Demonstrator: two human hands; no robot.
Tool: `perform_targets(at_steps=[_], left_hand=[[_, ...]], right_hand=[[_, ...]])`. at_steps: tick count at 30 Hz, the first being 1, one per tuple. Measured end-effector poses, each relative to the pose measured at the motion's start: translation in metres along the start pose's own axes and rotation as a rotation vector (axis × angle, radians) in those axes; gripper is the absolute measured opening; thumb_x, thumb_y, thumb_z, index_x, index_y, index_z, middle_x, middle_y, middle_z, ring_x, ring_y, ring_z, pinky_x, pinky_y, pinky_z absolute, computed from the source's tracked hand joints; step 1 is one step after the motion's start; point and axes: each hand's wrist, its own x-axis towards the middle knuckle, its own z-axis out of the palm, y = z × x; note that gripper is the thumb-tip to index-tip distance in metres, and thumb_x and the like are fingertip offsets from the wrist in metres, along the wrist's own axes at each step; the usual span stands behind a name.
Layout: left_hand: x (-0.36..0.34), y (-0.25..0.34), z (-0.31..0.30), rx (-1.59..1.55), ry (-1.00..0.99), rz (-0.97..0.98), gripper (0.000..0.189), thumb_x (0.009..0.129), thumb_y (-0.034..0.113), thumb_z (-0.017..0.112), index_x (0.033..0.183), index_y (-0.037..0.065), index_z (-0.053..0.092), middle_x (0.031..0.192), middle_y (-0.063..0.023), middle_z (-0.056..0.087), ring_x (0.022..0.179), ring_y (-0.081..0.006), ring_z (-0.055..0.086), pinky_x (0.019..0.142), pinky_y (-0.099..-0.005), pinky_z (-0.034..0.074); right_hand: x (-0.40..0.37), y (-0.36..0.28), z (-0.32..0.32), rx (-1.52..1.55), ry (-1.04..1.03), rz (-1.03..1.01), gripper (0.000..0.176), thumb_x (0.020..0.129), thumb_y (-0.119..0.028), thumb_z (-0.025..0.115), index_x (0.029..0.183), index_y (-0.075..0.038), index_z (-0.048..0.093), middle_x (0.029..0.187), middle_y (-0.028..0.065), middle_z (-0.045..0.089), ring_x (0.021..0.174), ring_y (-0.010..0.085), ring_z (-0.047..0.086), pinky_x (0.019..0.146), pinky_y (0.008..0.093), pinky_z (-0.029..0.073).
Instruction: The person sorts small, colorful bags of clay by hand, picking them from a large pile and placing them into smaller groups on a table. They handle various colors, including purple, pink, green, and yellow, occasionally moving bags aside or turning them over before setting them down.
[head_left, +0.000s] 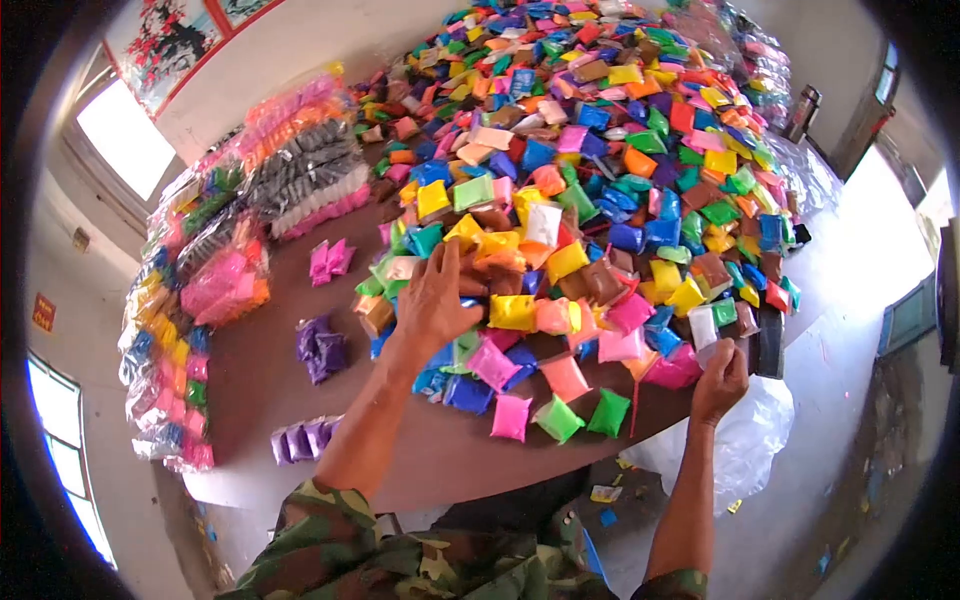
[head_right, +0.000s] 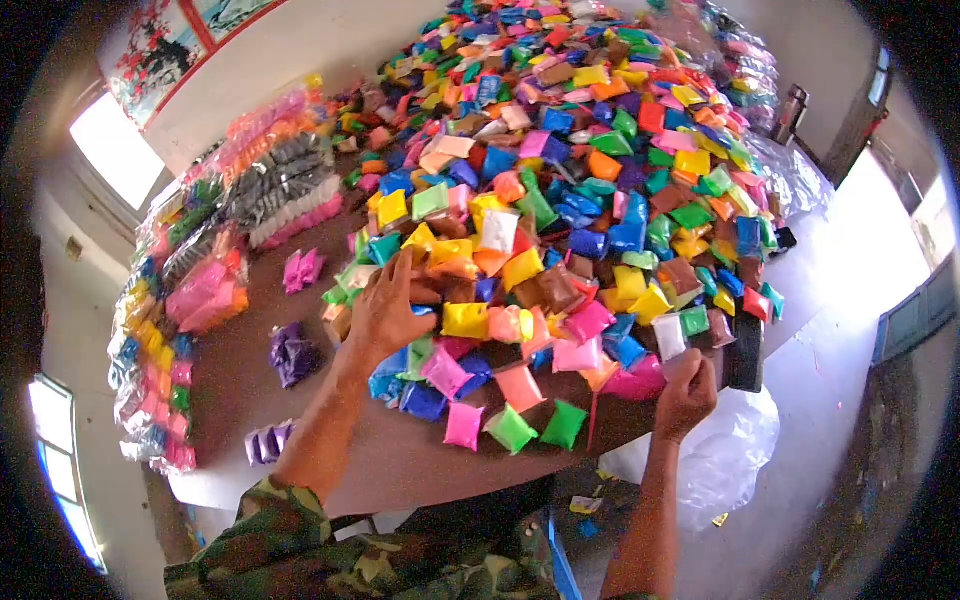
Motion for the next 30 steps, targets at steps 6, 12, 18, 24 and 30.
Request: perform_targets(at_steps=[6, 12, 18, 24, 30], left_hand=[[0.043, -0.007, 0.045, -0.110, 0.192, 0.121, 0.108, 0.072, 0.030, 0.087, 0.159, -0.001, 0.031, 0.150, -0.0238, 0.053, 0.119, -0.0469, 0.065, 0.096, -0.0547, 0.056], [0.101, 0.029, 0.065, -0.369, 0.222, 0.077, 0.102, 0.077, 0.013, 0.082, 0.162, 0.006, 0.026, 0.147, -0.0315, 0.052, 0.124, -0.0499, 0.061, 0.098, -0.0539, 0.055], [0.137, 0.101, 0.084, -0.520, 0.391, 0.176, 0.090, 0.077, 0.006, 0.074, 0.156, 0.002, 0.033, 0.139, -0.0323, 0.053, 0.122, -0.0518, 0.058, 0.103, -0.0527, 0.053], [0.123, 0.170, 0.072, -0.410, 0.316, 0.258, 0.085, 0.079, 0.012, 0.073, 0.157, 0.010, 0.037, 0.155, -0.0279, 0.045, 0.125, -0.0489, 0.059, 0.102, -0.0529, 0.055], [0.077, 0.192, 0.067, -0.287, 0.179, 0.455, 0.080, 0.081, 0.020, 0.077, 0.152, 0.011, 0.042, 0.159, -0.0214, 0.040, 0.113, -0.0432, 0.067, 0.093, -0.0533, 0.058]], right_hand=[[-0.003, -0.009, -0.003, 0.023, -0.031, 0.057, 0.030, 0.107, -0.021, 0.058, 0.093, 0.003, 0.068, 0.077, 0.0090, 0.066, 0.071, 0.0154, 0.058, 0.067, 0.0362, 0.051], [-0.003, -0.011, -0.005, 0.015, -0.061, 0.097, 0.028, 0.107, -0.020, 0.060, 0.094, 0.003, 0.069, 0.078, 0.0101, 0.068, 0.072, 0.0155, 0.061, 0.068, 0.0358, 0.053], [-0.001, -0.004, -0.004, -0.008, -0.076, 0.057, 0.027, 0.107, -0.020, 0.059, 0.096, 0.003, 0.068, 0.078, 0.0084, 0.066, 0.072, 0.0152, 0.059, 0.067, 0.0359, 0.051], [0.000, 0.001, -0.002, 0.010, -0.078, 0.087, 0.027, 0.107, -0.019, 0.059, 0.096, 0.004, 0.068, 0.081, 0.0056, 0.066, 0.075, 0.0143, 0.058, 0.071, 0.0331, 0.050], [0.000, 0.000, -0.003, 0.027, -0.081, 0.083, 0.027, 0.107, -0.020, 0.060, 0.097, 0.003, 0.069, 0.082, 0.0045, 0.067, 0.076, 0.0134, 0.059, 0.071, 0.0332, 0.051]])
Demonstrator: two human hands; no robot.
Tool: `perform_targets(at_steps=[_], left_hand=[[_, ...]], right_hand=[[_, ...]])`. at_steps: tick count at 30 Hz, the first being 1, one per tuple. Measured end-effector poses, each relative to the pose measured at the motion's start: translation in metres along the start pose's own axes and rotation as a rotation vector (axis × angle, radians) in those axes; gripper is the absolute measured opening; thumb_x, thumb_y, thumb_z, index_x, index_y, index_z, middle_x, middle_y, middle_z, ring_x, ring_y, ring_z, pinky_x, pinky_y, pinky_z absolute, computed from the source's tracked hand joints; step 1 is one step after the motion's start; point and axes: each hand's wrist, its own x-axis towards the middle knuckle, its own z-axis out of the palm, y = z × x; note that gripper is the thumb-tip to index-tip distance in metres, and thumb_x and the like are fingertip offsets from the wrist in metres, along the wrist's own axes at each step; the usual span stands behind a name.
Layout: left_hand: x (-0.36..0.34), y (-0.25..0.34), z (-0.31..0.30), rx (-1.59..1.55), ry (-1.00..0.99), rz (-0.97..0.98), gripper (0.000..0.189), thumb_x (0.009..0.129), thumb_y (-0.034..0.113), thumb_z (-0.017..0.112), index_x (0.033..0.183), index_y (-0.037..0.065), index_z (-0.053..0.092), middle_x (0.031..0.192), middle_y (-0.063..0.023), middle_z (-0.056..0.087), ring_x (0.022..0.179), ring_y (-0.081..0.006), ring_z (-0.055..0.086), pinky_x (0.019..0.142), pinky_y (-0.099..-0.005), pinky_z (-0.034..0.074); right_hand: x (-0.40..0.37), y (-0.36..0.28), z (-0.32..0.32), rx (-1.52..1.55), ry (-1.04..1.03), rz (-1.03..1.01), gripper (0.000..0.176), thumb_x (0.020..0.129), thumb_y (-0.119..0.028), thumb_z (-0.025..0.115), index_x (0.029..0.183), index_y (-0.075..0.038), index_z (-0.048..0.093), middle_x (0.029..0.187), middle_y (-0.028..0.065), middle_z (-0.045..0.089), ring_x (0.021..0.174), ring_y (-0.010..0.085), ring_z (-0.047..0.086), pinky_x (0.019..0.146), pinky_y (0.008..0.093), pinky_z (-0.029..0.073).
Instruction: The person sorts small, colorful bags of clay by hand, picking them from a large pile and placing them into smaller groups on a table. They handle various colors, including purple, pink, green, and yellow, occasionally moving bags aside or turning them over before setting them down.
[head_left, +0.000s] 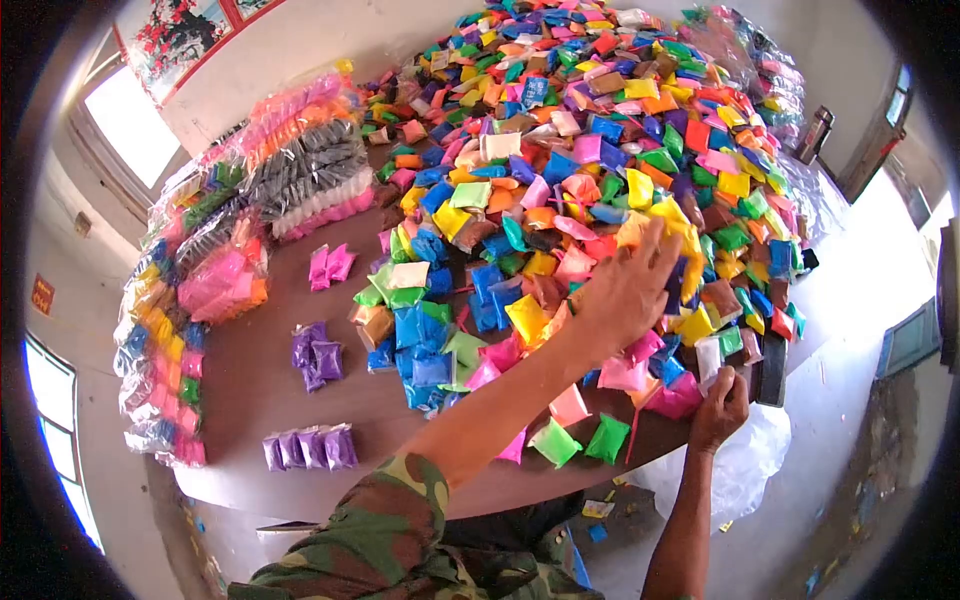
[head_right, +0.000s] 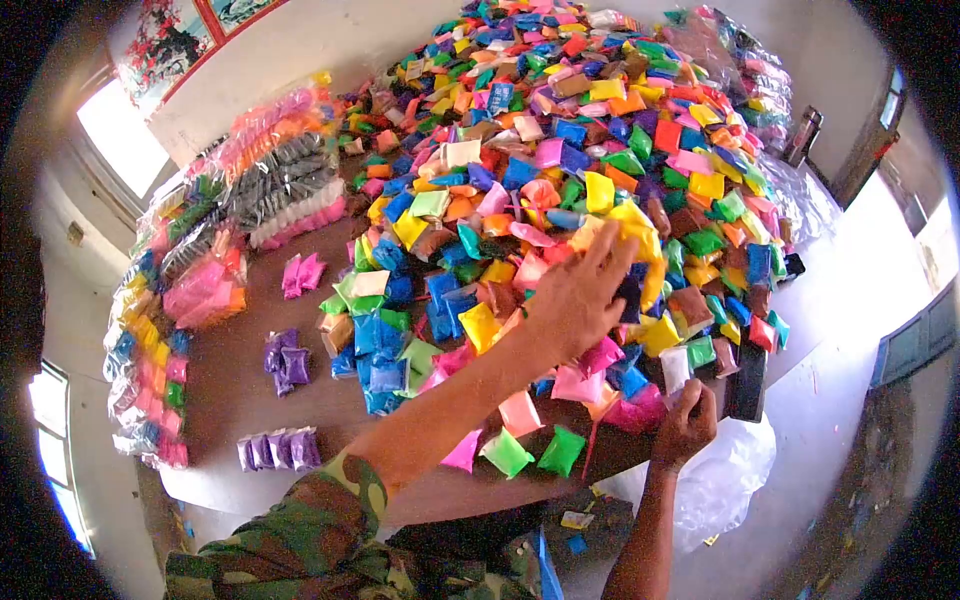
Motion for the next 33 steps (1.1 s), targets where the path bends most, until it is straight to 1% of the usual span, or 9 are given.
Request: perform_targets(at_steps=[6, 7, 11, 18, 19, 22, 24, 30, 33], left_hand=[[-0.042, 0.022, -0.001, 0.195, -0.024, 0.100, 0.069, 0.085, 0.028, 0.079, 0.146, 0.012, 0.049, 0.154, -0.0162, 0.047, 0.124, -0.0368, 0.062, 0.095, -0.0523, 0.055], [-0.049, 0.024, -0.003, 0.170, -0.041, 0.082, 0.065, 0.086, 0.028, 0.077, 0.144, 0.013, 0.052, 0.154, -0.0136, 0.048, 0.135, -0.0337, 0.053, 0.103, -0.0530, 0.050], [-0.073, 0.015, -0.012, 0.266, 0.035, 0.151, 0.054, 0.088, 0.032, 0.075, 0.136, 0.012, 0.060, 0.153, -0.0112, 0.050, 0.141, -0.0322, 0.046, 0.117, -0.0527, 0.037], [-0.119, 0.001, -0.057, 0.008, -0.014, 0.045, 0.050, 0.091, 0.031, 0.077, 0.134, 0.009, 0.065, 0.146, -0.0152, 0.057, 0.137, -0.0373, 0.053, 0.111, -0.0545, 0.045], [-0.120, -0.003, -0.070, 0.015, 0.069, 0.067, 0.047, 0.091, 0.028, 0.079, 0.131, 0.007, 0.066, 0.139, -0.0173, 0.063, 0.127, -0.0385, 0.061, 0.105, -0.0522, 0.051], [-0.136, -0.040, -0.079, -0.096, 0.124, -0.113, 0.046, 0.090, 0.027, 0.081, 0.128, 0.005, 0.067, 0.132, -0.0190, 0.068, 0.120, -0.0377, 0.066, 0.101, -0.0480, 0.054], [-0.145, -0.067, -0.087, 0.051, 0.123, -0.217, 0.045, 0.088, 0.024, 0.082, 0.126, 0.004, 0.068, 0.126, -0.0209, 0.070, 0.115, -0.0381, 0.068, 0.097, -0.0458, 0.056], [-0.142, -0.109, -0.104, 0.114, -0.048, -0.484, 0.064, 0.085, 0.033, 0.081, 0.137, 0.002, 0.061, 0.130, -0.0217, 0.067, 0.116, -0.0402, 0.067, 0.099, -0.0479, 0.053], [-0.133, -0.117, -0.102, 0.077, -0.173, -0.558, 0.086, 0.076, 0.036, 0.083, 0.148, 0.003, 0.051, 0.132, -0.0239, 0.065, 0.119, -0.0435, 0.065, 0.104, -0.0484, 0.052]], right_hand=[[0.001, 0.007, 0.001, 0.027, 0.004, -0.033, 0.027, 0.107, -0.020, 0.061, 0.097, 0.004, 0.069, 0.081, 0.0057, 0.067, 0.075, 0.0143, 0.059, 0.070, 0.0342, 0.052], [0.001, 0.004, 0.000, 0.020, -0.002, -0.025, 0.027, 0.107, -0.020, 0.062, 0.097, 0.004, 0.069, 0.082, 0.0062, 0.068, 0.075, 0.0144, 0.059, 0.070, 0.0344, 0.052], [0.001, -0.003, 0.001, -0.047, 0.005, -0.079, 0.026, 0.107, -0.019, 0.061, 0.097, 0.004, 0.069, 0.083, 0.0071, 0.069, 0.075, 0.0144, 0.061, 0.070, 0.0351, 0.053], [0.001, -0.005, 0.002, -0.052, 0.028, -0.099, 0.025, 0.106, -0.017, 0.062, 0.096, 0.004, 0.070, 0.083, 0.0076, 0.071, 0.076, 0.0148, 0.063, 0.071, 0.0356, 0.053], [0.001, -0.003, 0.001, -0.042, 0.020, -0.100, 0.024, 0.106, -0.017, 0.062, 0.097, 0.004, 0.070, 0.083, 0.0076, 0.071, 0.076, 0.0146, 0.062, 0.071, 0.0356, 0.054], [0.001, -0.002, 0.003, -0.029, 0.024, -0.095, 0.024, 0.105, -0.017, 0.062, 0.097, 0.003, 0.071, 0.082, 0.0078, 0.070, 0.075, 0.0139, 0.062, 0.070, 0.0353, 0.053], [0.000, -0.005, 0.003, -0.026, 0.029, -0.090, 0.023, 0.105, -0.016, 0.061, 0.096, 0.003, 0.071, 0.081, 0.0083, 0.070, 0.074, 0.0137, 0.061, 0.070, 0.0352, 0.053], [0.000, -0.008, 0.002, -0.044, 0.026, -0.094, 0.023, 0.105, -0.017, 0.062, 0.097, 0.002, 0.071, 0.080, 0.0092, 0.069, 0.071, 0.0150, 0.062, 0.068, 0.0355, 0.053], [0.000, -0.012, 0.001, -0.103, 0.025, -0.095, 0.024, 0.105, -0.018, 0.062, 0.097, 0.002, 0.072, 0.081, 0.0100, 0.070, 0.071, 0.0158, 0.062, 0.069, 0.0360, 0.053]])
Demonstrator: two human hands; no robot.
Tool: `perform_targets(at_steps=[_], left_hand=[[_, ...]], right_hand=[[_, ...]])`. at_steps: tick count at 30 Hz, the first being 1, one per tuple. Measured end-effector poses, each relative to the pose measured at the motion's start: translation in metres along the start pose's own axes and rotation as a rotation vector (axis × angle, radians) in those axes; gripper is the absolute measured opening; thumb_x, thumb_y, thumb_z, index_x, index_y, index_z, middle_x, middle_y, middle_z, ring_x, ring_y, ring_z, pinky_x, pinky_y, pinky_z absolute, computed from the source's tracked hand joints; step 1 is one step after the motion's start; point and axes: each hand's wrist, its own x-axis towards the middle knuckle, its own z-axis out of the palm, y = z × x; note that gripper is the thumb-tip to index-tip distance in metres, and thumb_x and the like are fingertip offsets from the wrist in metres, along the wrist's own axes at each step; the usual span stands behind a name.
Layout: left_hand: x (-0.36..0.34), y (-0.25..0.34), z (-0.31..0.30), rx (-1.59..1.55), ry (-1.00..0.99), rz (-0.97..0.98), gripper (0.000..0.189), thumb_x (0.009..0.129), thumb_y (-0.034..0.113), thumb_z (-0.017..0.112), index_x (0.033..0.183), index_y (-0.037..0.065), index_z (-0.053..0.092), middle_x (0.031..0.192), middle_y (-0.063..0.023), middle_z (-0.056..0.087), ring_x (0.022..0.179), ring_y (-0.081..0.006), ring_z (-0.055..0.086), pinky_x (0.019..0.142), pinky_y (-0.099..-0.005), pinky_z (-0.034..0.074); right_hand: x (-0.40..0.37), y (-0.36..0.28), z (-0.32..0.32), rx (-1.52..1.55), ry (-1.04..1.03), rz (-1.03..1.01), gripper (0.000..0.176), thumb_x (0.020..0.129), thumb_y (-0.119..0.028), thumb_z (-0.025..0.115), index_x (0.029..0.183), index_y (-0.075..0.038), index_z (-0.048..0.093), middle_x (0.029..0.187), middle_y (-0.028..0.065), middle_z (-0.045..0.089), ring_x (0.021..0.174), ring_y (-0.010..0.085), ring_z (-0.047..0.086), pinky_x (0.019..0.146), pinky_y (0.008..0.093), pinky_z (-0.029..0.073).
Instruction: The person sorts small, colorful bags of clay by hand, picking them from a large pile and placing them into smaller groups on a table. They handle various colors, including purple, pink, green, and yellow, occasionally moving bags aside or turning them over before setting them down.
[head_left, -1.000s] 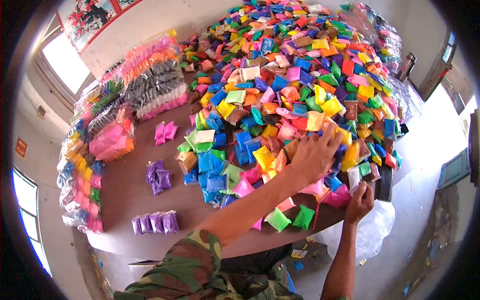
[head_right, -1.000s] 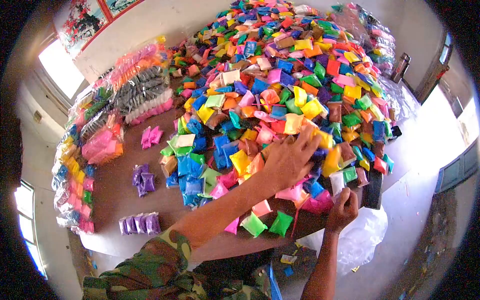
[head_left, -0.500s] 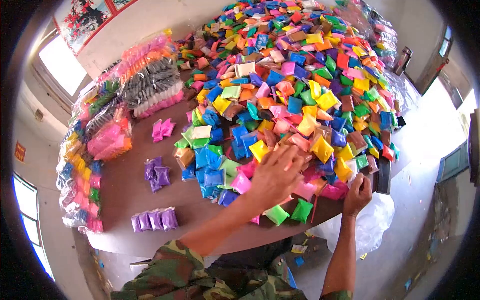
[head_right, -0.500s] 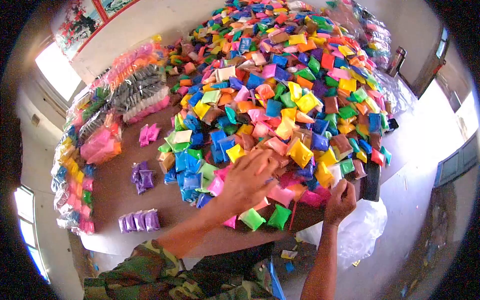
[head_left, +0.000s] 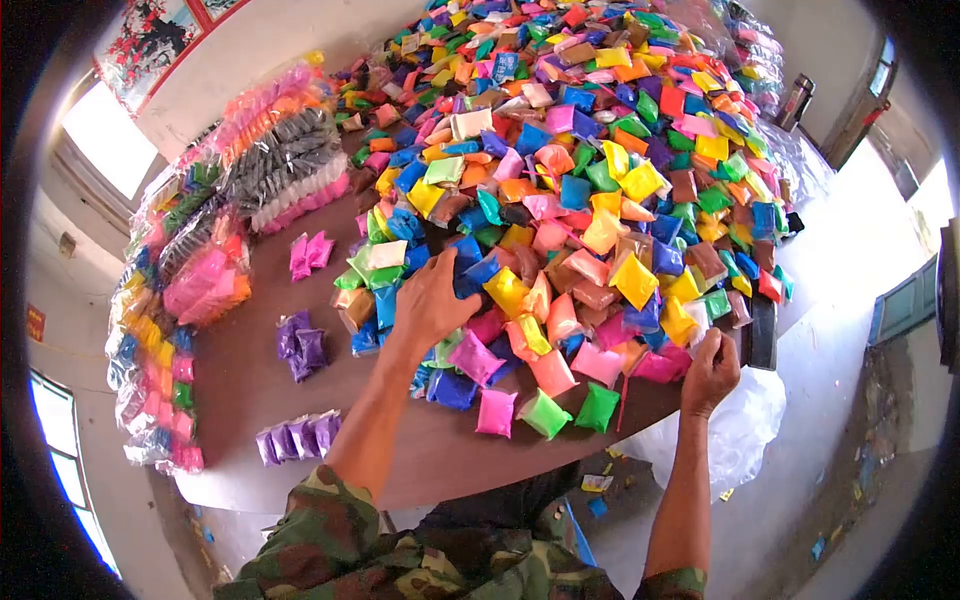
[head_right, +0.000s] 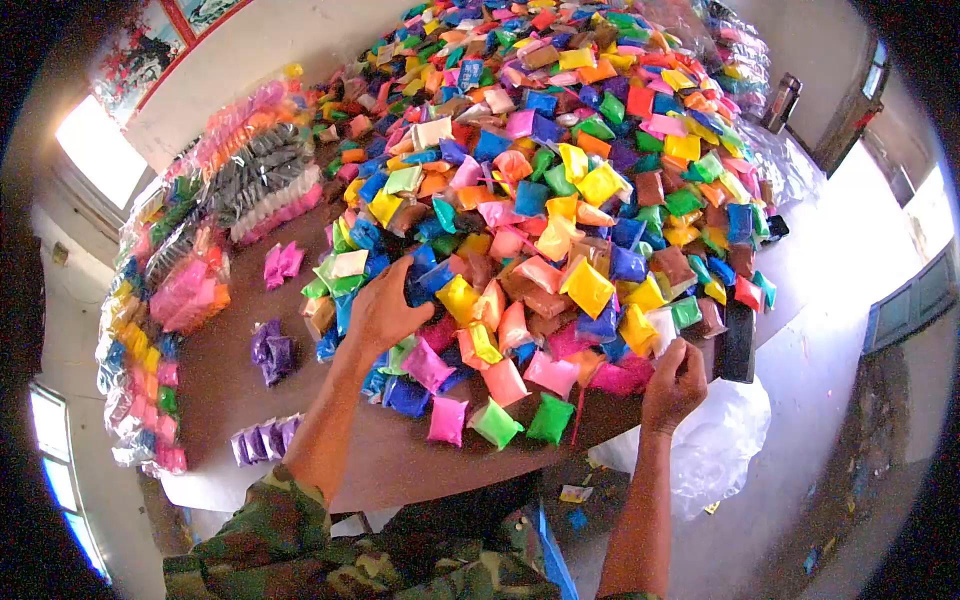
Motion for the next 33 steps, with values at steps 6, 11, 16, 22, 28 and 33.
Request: perform_targets(at_steps=[6, 11, 16, 22, 28, 33], left_hand=[[0.005, 0.000, 0.002, -0.025, -0.048, -0.038, 0.099, 0.069, 0.032, 0.084, 0.154, 0.003, 0.041, 0.136, -0.0267, 0.061, 0.124, -0.0454, 0.062, 0.107, -0.0480, 0.051], [0.006, -0.019, 0.017, -0.178, 0.044, 0.013, 0.095, 0.069, 0.027, 0.084, 0.152, 0.005, 0.044, 0.135, -0.0255, 0.062, 0.123, -0.0423, 0.063, 0.106, -0.0458, 0.052], [0.017, -0.002, 0.030, -0.475, 0.070, -0.043, 0.088, 0.073, 0.018, 0.084, 0.151, 0.000, 0.048, 0.135, -0.0232, 0.065, 0.125, -0.0327, 0.066, 0.107, -0.0411, 0.051], [0.046, 0.041, 0.060, -0.559, 0.268, 0.191, 0.071, 0.079, 0.016, 0.081, 0.143, 0.002, 0.056, 0.130, -0.0224, 0.068, 0.120, -0.0360, 0.067, 0.105, -0.0427, 0.053], [0.049, 0.083, 0.064, -0.481, 0.333, 0.476, 0.036, 0.087, 0.009, 0.074, 0.121, 0.002, 0.066, 0.115, -0.0176, 0.071, 0.110, -0.0378, 0.069, 0.098, -0.0441, 0.055], [0.023, 0.103, 0.064, -0.502, 0.215, 0.558, 0.029, 0.095, 0.009, 0.068, 0.123, 0.001, 0.066, 0.115, -0.0173, 0.071, 0.109, -0.0394, 0.068, 0.096, -0.0458, 0.056]], right_hand=[[0.002, 0.007, 0.000, 0.007, -0.002, -0.011, 0.023, 0.105, -0.017, 0.062, 0.099, 0.003, 0.072, 0.083, 0.0108, 0.072, 0.074, 0.0169, 0.064, 0.070, 0.0365, 0.054], [0.000, 0.006, 0.002, 0.041, 0.020, -0.004, 0.022, 0.104, -0.016, 0.063, 0.097, 0.003, 0.071, 0.083, 0.0077, 0.071, 0.074, 0.0153, 0.063, 0.070, 0.0357, 0.054], [0.000, 0.005, 0.002, 0.022, 0.010, 0.009, 0.024, 0.104, -0.018, 0.061, 0.097, 0.003, 0.070, 0.081, 0.0077, 0.069, 0.074, 0.0164, 0.062, 0.070, 0.0357, 0.052], [0.001, 0.007, 0.001, -0.001, -0.005, 0.003, 0.025, 0.105, -0.019, 0.060, 0.098, 0.003, 0.070, 0.081, 0.0114, 0.069, 0.073, 0.0193, 0.062, 0.071, 0.0376, 0.052], [0.001, 0.010, 0.002, -0.010, -0.011, 0.023, 0.027, 0.107, -0.020, 0.060, 0.099, 0.004, 0.070, 0.083, 0.0123, 0.070, 0.074, 0.0200, 0.063, 0.071, 0.0379, 0.052], [0.002, 0.015, -0.001, -0.019, -0.046, 0.034, 0.028, 0.107, -0.021, 0.060, 0.102, 0.004, 0.071, 0.087, 0.0122, 0.072, 0.078, 0.0204, 0.065, 0.073, 0.0373, 0.053]])
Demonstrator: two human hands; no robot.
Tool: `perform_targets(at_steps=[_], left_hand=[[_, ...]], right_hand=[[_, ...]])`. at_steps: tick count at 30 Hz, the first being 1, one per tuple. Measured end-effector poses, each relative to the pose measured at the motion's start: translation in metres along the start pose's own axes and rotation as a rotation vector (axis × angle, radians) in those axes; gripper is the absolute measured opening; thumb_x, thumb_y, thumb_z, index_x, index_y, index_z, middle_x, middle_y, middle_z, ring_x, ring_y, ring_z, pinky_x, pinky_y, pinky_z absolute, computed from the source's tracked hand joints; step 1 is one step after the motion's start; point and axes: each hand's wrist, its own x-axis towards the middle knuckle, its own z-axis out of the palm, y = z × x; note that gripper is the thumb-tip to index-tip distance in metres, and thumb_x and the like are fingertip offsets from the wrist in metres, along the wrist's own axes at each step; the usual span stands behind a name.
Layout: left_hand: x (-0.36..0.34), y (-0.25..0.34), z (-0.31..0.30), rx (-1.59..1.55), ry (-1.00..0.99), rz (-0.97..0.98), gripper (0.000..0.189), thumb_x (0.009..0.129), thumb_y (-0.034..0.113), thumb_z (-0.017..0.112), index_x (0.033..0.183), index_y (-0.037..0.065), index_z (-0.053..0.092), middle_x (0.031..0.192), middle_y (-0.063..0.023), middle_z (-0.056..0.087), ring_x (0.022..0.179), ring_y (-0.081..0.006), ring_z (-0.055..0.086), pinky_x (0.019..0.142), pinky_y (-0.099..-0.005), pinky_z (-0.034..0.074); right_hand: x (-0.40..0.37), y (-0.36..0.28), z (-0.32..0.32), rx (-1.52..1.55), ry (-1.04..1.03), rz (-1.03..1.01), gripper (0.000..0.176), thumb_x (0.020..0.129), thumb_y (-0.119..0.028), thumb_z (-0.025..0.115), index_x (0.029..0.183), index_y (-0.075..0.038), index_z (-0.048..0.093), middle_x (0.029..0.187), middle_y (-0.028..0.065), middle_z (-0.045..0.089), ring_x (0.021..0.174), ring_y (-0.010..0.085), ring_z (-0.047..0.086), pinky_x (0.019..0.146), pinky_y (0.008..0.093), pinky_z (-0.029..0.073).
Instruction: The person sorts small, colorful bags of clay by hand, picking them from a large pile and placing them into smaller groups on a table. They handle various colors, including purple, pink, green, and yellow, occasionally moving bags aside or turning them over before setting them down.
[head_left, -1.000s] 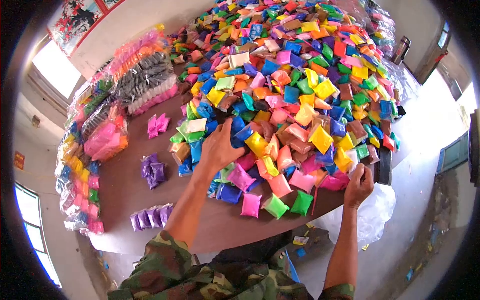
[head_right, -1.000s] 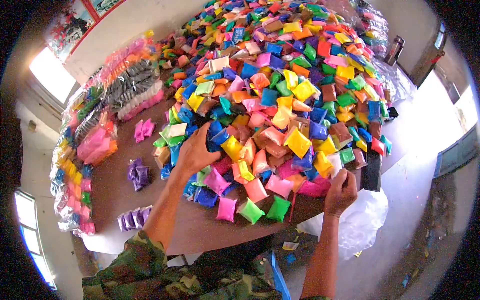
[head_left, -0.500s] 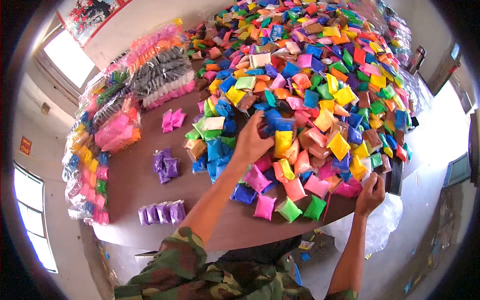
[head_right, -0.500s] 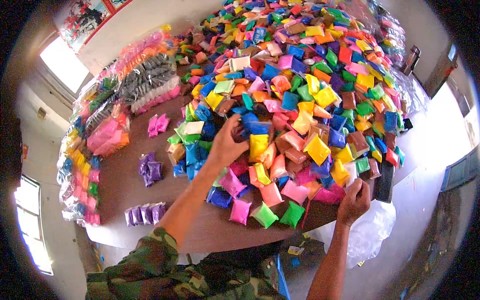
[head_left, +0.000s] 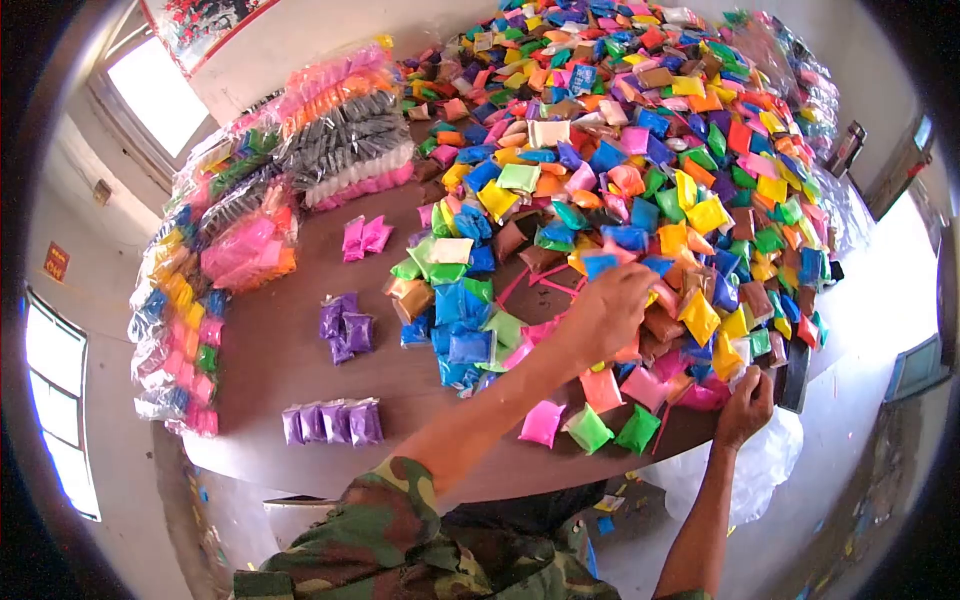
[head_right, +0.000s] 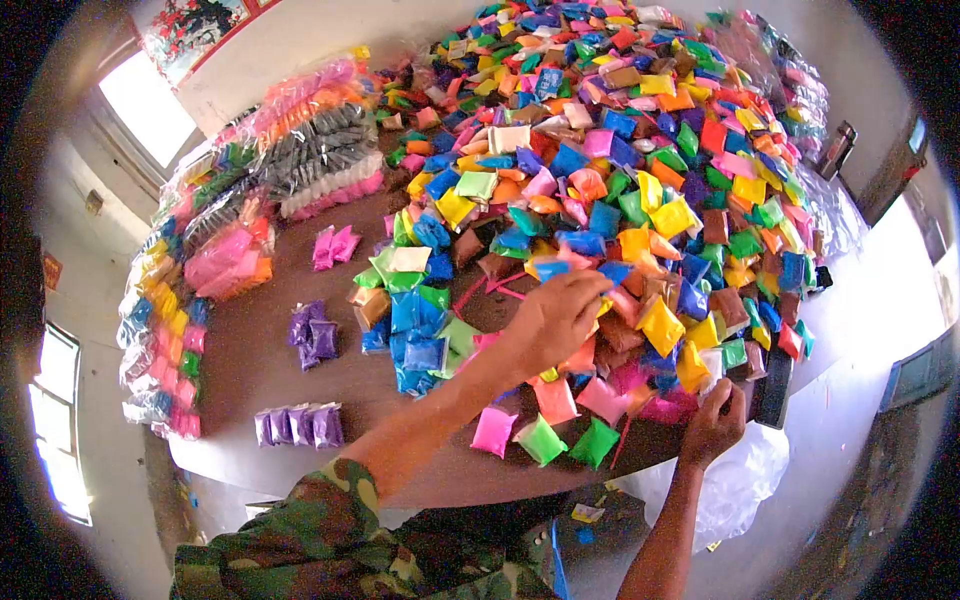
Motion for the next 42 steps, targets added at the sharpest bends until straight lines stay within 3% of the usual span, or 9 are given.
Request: perform_targets(at_steps=[9, 13, 22, 30, 31, 34, 35, 38, 42], left_hand=[[-0.034, 0.000, -0.067, 0.066, -0.062, -0.167, 0.027, 0.092, 0.009, 0.072, 0.119, 0.006, 0.074, 0.113, -0.0162, 0.075, 0.106, -0.0362, 0.072, 0.097, -0.0426, 0.058], [-0.017, -0.031, -0.129, 0.022, 0.078, -0.528, 0.030, 0.089, 0.022, 0.077, 0.111, 0.002, 0.071, 0.106, -0.0192, 0.073, 0.097, -0.0352, 0.073, 0.085, -0.0433, 0.058], [0.029, -0.122, -0.148, 0.945, -0.094, -0.268, 0.079, 0.081, 0.040, 0.083, 0.145, 0.006, 0.053, 0.135, -0.0209, 0.064, 0.121, -0.0438, 0.063, 0.098, -0.0575, 0.053], [0.072, -0.189, -0.155, 0.791, -0.160, -0.325, 0.080, 0.074, 0.034, 0.084, 0.141, 0.001, 0.055, 0.136, -0.0220, 0.063, 0.123, -0.0407, 0.064, 0.099, -0.0517, 0.056], [0.076, -0.202, -0.159, 0.730, -0.091, -0.193, 0.069, 0.072, 0.032, 0.082, 0.133, 0.004, 0.065, 0.130, -0.0223, 0.068, 0.116, -0.0373, 0.069, 0.094, -0.0487, 0.057], [0.098, -0.206, -0.176, 0.403, -0.268, -0.513, 0.053, 0.074, 0.031, 0.078, 0.120, 0.006, 0.073, 0.114, -0.0211, 0.075, 0.106, -0.0378, 0.073, 0.090, -0.0461, 0.058], [0.096, -0.213, -0.171, 0.350, -0.132, -0.433, 0.042, 0.075, 0.031, 0.076, 0.109, 0.006, 0.076, 0.104, -0.0209, 0.077, 0.098, -0.0392, 0.074, 0.086, -0.0453, 0.058], [0.101, -0.217, -0.151, 0.348, 0.044, -0.497, 0.042, 0.078, 0.028, 0.076, 0.114, 0.007, 0.076, 0.104, -0.0164, 0.079, 0.093, -0.0331, 0.076, 0.082, -0.0428, 0.059], [0.115, -0.202, -0.135, -0.136, 0.039, -0.664, 0.051, 0.080, 0.025, 0.079, 0.129, 0.009, 0.072, 0.111, -0.0063, 0.078, 0.095, -0.0216, 0.074, 0.082, -0.0379, 0.060]], right_hand=[[-0.003, -0.002, 0.000, 0.042, 0.008, -0.012, 0.027, 0.107, -0.021, 0.061, 0.104, 0.004, 0.071, 0.089, 0.0104, 0.071, 0.080, 0.0190, 0.064, 0.076, 0.0363, 0.053], [-0.001, 0.000, 0.002, 0.042, 0.017, -0.006, 0.026, 0.107, -0.020, 0.061, 0.103, 0.004, 0.071, 0.089, 0.0092, 0.071, 0.080, 0.0180, 0.063, 0.076, 0.0360, 0.053], [-0.001, 0.001, -0.002, 0.024, -0.033, 0.080, 0.027, 0.107, -0.020, 0.060, 0.099, 0.003, 0.071, 0.087, 0.0078, 0.070, 0.079, 0.0163, 0.063, 0.074, 0.0344, 0.053], [-0.004, 0.001, 0.002, 0.075, 0.027, 0.057, 0.026, 0.108, -0.020, 0.060, 0.102, 0.003, 0.070, 0.087, 0.0062, 0.069, 0.079, 0.0148, 0.061, 0.072, 0.0338, 0.052], [-0.004, 0.002, 0.001, 0.081, 0.020, 0.062, 0.026, 0.108, -0.020, 0.060, 0.102, 0.003, 0.070, 0.087, 0.0059, 0.068, 0.079, 0.0147, 0.061, 0.072, 0.0336, 0.052], [-0.005, 0.004, -0.001, 0.061, 0.003, 0.090, 0.025, 0.108, -0.020, 0.060, 0.103, 0.003, 0.070, 0.087, 0.0049, 0.067, 0.079, 0.0137, 0.060, 0.072, 0.0321, 0.052], [-0.005, 0.002, -0.001, 0.056, 0.009, 0.090, 0.025, 0.108, -0.020, 0.060, 0.103, 0.003, 0.070, 0.086, 0.0047, 0.067, 0.079, 0.0134, 0.060, 0.072, 0.0316, 0.052], [-0.005, -0.002, 0.000, 0.040, 0.020, 0.082, 0.024, 0.108, -0.019, 0.060, 0.104, 0.003, 0.070, 0.086, 0.0042, 0.066, 0.078, 0.0129, 0.059, 0.071, 0.0305, 0.051], [-0.005, -0.001, -0.002, 0.027, 0.015, 0.090, 0.024, 0.108, -0.019, 0.060, 0.104, 0.003, 0.070, 0.086, 0.0044, 0.067, 0.077, 0.0135, 0.059, 0.071, 0.0305, 0.051]])
